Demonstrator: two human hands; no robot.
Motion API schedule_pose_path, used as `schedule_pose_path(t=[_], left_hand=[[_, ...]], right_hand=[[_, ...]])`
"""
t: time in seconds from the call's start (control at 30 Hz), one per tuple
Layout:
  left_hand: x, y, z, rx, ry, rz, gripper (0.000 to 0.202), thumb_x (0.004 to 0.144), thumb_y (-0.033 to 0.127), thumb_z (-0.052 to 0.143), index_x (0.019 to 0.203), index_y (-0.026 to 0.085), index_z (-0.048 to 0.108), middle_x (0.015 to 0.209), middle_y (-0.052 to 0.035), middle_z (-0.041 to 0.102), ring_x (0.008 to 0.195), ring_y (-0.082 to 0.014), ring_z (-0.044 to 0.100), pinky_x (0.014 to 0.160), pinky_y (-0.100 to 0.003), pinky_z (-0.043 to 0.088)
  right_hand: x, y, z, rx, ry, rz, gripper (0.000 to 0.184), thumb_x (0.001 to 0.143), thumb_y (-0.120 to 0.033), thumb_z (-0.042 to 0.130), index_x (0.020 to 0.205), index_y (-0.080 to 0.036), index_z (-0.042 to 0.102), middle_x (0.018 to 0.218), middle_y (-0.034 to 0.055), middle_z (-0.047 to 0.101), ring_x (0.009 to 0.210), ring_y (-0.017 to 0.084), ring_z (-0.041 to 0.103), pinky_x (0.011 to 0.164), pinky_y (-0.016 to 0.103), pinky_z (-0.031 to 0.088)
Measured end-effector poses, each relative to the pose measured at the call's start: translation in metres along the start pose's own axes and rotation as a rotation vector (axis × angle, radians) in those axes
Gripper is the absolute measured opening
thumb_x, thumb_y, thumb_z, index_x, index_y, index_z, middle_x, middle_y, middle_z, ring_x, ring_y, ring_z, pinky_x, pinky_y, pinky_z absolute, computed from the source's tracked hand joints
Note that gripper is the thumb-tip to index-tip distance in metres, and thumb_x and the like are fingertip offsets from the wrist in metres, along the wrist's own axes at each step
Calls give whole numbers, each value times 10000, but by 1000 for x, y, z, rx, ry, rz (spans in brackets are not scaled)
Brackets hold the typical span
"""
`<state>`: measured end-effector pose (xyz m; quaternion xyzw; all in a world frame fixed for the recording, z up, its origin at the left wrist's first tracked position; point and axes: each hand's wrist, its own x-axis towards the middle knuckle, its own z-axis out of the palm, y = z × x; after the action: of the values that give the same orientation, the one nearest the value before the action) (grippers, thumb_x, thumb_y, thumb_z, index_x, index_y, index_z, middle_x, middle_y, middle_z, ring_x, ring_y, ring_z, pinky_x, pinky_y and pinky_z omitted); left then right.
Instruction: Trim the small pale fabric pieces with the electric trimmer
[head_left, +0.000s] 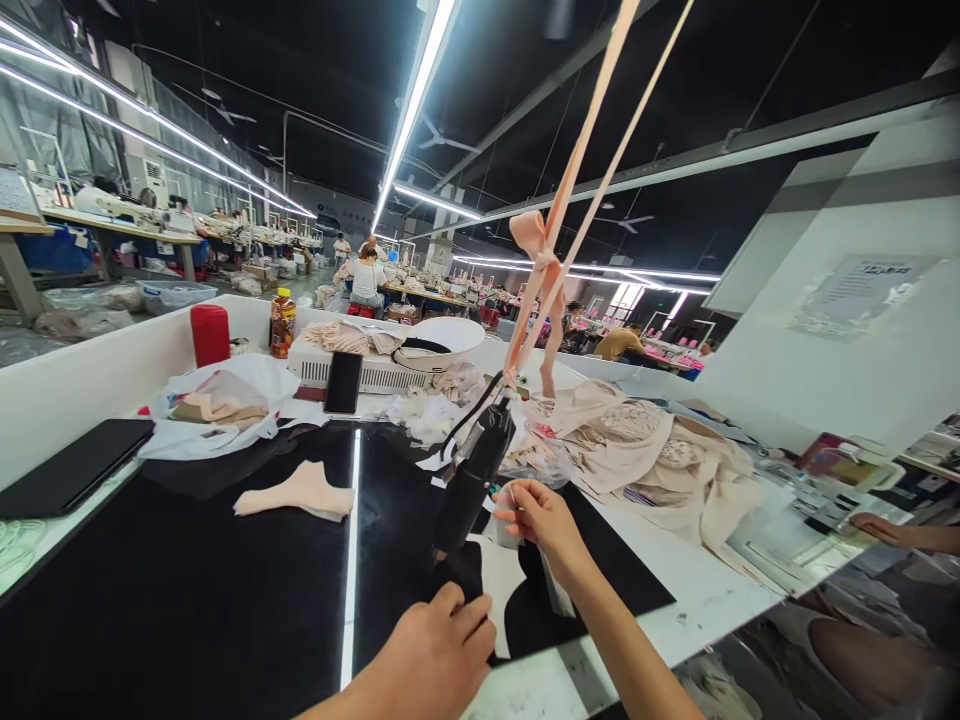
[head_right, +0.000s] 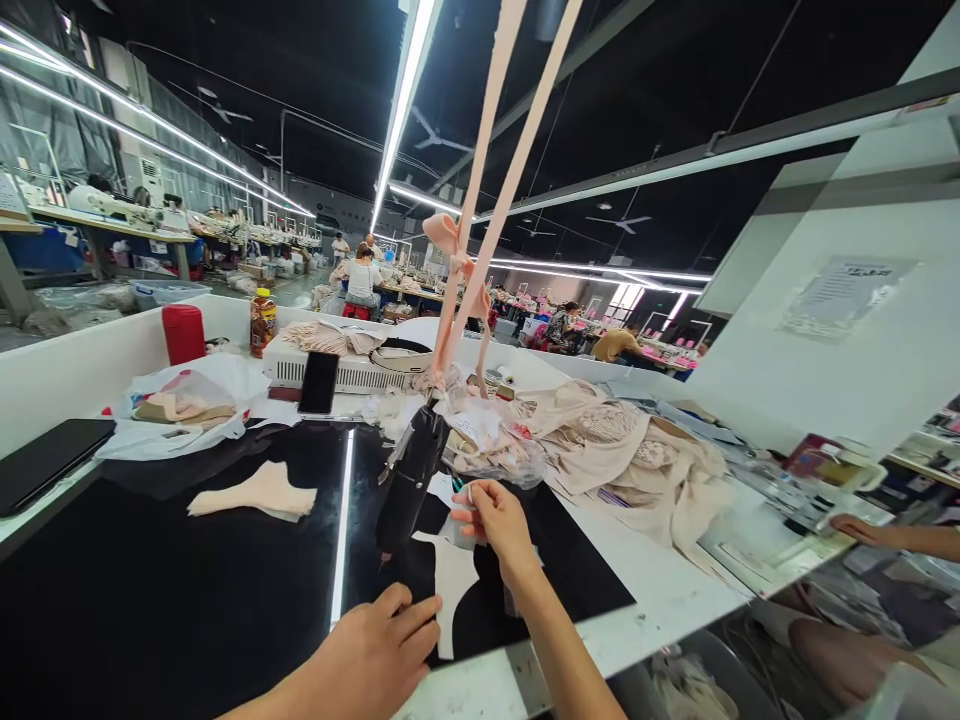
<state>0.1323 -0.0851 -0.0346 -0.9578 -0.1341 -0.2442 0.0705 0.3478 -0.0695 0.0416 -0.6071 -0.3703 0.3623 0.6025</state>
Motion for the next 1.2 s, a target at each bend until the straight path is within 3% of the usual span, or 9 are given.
schedule_pose_path(t=[0.27,0.47,0.6,0.7,0.77,0.83,0.97,1.1,1.2], left_hand=[[1,1,-1,-21,-17,-38,176,951,350,698,1024,194,659,1192,-39,706,901,-231,591,476,-340,247],[2,-1,4,-22,57,27,144,962,305,693,1003,168,675,1249,-48,708,904,-203,621,604,-341,394],[1,-2,1,-103,60,38,146,979,275,668,1052,150,686,1293,-60,702,959,-202,640,795,-332,461],[-1,-5,-9,-349,-18,-103,211,971,243,642,1172,189,676,1360,-43,671,1034,-233,628,868,-332,464],[-1,-9,-16,-661,-57,-256,244,985,245,581,1213,238,670,1351,-29,672,1099,-245,608,949,-347,447],[2,-15,-21,-1081,-52,-474,254,1010,371,527,1156,233,682,1264,-59,694,1106,-246,603,1010,-380,431],[10,-25,-30,-1600,-78,-766,656,957,744,370,1109,168,642,1136,-126,698,1020,-233,650,927,-393,506],[8,-26,-54,-1993,-107,-887,719,741,834,654,991,159,656,1019,-103,698,965,-210,663,963,-368,489],[-1,-25,-70,-1979,-82,-890,609,612,666,880,868,155,668,830,-26,656,758,-139,610,859,-322,497]], right_hand=[[19,-22,4,149,61,-126,451,613,-528,890,825,-208,653,786,46,786,678,217,762,597,282,608],[16,-56,-3,311,95,-324,465,603,-513,916,862,-224,661,876,4,763,821,161,731,740,237,594],[-7,-73,-5,381,69,-390,413,670,-522,874,878,-233,664,722,-48,652,650,103,612,615,194,537],[-39,-73,0,385,2,-369,379,745,-554,817,849,-227,655,579,-78,498,504,85,459,485,184,449],[-64,-65,7,367,-40,-329,363,809,-553,777,840,-215,648,553,-79,448,471,81,410,455,186,410],[-87,-53,14,360,-80,-256,359,873,-557,726,865,-206,648,560,-78,424,471,74,377,448,176,373],[-119,-28,29,421,-215,-125,407,893,-566,700,781,-181,630,535,-75,398,466,64,341,470,183,345],[-131,-10,43,428,-275,-64,455,878,-606,695,732,-182,618,531,-67,411,466,70,341,465,197,337],[-135,-1,53,390,-293,-14,488,854,-642,708,730,-177,628,527,-62,428,472,69,337,469,201,335]])
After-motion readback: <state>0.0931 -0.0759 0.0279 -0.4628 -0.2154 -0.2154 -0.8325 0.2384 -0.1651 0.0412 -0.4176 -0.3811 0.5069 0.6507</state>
